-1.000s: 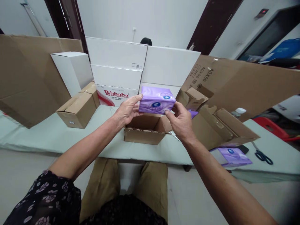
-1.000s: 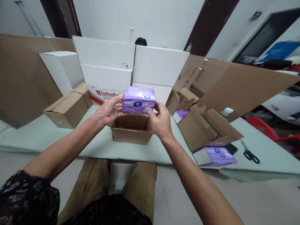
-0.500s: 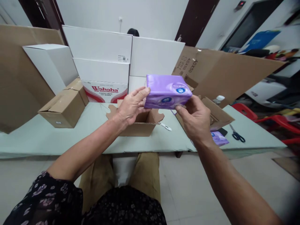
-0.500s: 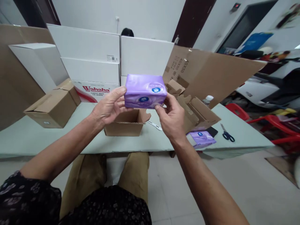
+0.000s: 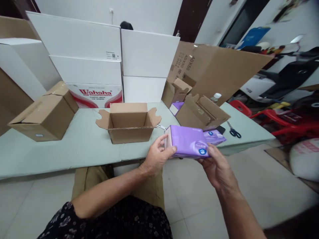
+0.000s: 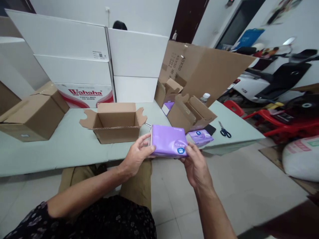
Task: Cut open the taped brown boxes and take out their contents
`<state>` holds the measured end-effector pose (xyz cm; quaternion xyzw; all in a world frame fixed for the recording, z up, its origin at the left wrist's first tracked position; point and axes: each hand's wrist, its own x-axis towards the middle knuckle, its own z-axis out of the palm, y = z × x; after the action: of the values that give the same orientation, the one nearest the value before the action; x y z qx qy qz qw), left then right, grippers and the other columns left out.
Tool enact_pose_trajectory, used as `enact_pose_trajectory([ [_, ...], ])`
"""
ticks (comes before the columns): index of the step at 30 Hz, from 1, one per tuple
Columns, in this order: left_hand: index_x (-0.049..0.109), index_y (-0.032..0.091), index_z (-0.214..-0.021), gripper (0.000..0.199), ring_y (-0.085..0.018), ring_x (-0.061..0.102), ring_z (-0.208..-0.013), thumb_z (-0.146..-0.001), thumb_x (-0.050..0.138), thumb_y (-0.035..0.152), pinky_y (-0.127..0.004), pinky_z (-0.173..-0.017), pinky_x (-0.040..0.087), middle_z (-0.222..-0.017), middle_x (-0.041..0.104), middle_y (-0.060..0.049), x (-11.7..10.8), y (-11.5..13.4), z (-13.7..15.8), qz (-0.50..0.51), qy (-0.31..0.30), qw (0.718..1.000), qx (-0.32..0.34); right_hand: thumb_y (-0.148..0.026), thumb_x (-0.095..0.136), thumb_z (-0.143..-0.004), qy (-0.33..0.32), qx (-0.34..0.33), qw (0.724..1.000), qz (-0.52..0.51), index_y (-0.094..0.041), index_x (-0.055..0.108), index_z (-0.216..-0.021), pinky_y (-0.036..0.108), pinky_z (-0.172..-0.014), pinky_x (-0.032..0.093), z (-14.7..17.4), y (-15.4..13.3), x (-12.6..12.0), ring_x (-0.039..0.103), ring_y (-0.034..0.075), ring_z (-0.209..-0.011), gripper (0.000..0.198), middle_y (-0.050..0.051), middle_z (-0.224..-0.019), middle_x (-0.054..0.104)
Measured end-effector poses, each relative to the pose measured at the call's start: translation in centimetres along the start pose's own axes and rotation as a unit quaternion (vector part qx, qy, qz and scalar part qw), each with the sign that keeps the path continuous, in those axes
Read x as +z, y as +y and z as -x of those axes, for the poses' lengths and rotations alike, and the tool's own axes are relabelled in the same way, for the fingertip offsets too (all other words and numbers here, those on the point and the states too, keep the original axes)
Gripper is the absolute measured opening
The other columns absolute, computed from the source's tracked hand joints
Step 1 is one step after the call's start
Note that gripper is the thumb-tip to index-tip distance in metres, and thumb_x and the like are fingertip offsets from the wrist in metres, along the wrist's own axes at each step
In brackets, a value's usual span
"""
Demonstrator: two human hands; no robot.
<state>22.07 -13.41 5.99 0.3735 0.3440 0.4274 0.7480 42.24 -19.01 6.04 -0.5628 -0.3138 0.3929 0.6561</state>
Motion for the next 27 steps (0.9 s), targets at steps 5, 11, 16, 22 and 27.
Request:
enact_pose_trajectory([
  [5, 0.058, 0.016, -0.14, 0.084, -0.023, 0.067, -0.094, -0.065, 0.088, 0.037, -0.035, -0.077, 0.059, -0.134, 0.056, -0.018, -0.6, -2.2, -0.2, -0.01, 0.02, 0.999, -0.028, -0.053, 0.091, -0.06, 0.008, 0.065, 0.998, 0.002, -0.028, 0.071, -0.091, 0.03, -0.064, 0.055, 0.1, 1.6, 0.0, 0.062, 0.017, -0.071, 0.044, -0.002, -0.086, 0.071],
  [11, 0.059, 0.016, -0.141, 0.083, -0.026, 0.067, -0.101, -0.066, 0.089, 0.035, -0.039, -0.084, 0.058, -0.146, 0.051, -0.022, -1.3, -1.9, -0.7, -0.033, 0.037, 0.999, -0.016, -0.054, 0.096, -0.05, 0.006, 0.103, 0.994, -0.018, -0.027, 0.074, -0.094, 0.028, -0.067, 0.053, -0.8, 1.9, 1.2, 0.06, 0.016, -0.077, 0.056, -0.001, -0.096, 0.072],
  [16, 0.057, 0.015, -0.142, 0.083, -0.03, 0.067, -0.108, -0.067, 0.087, 0.034, -0.039, -0.085, 0.059, -0.15, 0.048, -0.025, -1.7, -1.3, -1.0, -0.026, 0.04, 0.999, -0.016, -0.051, 0.095, -0.053, -0.01, 0.094, 0.995, -0.014, -0.026, 0.075, -0.096, 0.028, -0.064, 0.051, -1.6, 2.1, 1.7, 0.058, 0.016, -0.074, 0.054, 0.0, -0.096, 0.071],
  [22, 0.055, 0.014, -0.143, 0.086, -0.03, 0.066, -0.11, -0.066, 0.086, 0.034, -0.038, -0.084, 0.058, -0.15, 0.047, -0.026, -2.3, -1.2, -1.3, -0.02, 0.041, 0.999, -0.02, -0.052, 0.092, -0.059, -0.027, 0.08, 0.996, 0.009, -0.026, 0.073, -0.093, 0.028, -0.064, 0.051, -1.9, 2.4, 2.1, 0.06, 0.017, -0.075, 0.047, 0.001, -0.096, 0.072],
  [27, 0.055, 0.016, -0.141, 0.086, -0.025, 0.069, -0.096, -0.063, 0.086, 0.035, -0.037, -0.078, 0.059, -0.132, 0.06, -0.019, -4.0, -1.8, -1.2, 0.0, 0.043, 0.999, -0.015, -0.059, 0.084, -0.069, -0.048, 0.059, 0.996, 0.042, -0.027, 0.074, -0.105, 0.032, -0.07, 0.054, -1.3, 3.5, 2.4, 0.064, 0.02, -0.08, 0.049, 0.002, -0.097, 0.073],
])
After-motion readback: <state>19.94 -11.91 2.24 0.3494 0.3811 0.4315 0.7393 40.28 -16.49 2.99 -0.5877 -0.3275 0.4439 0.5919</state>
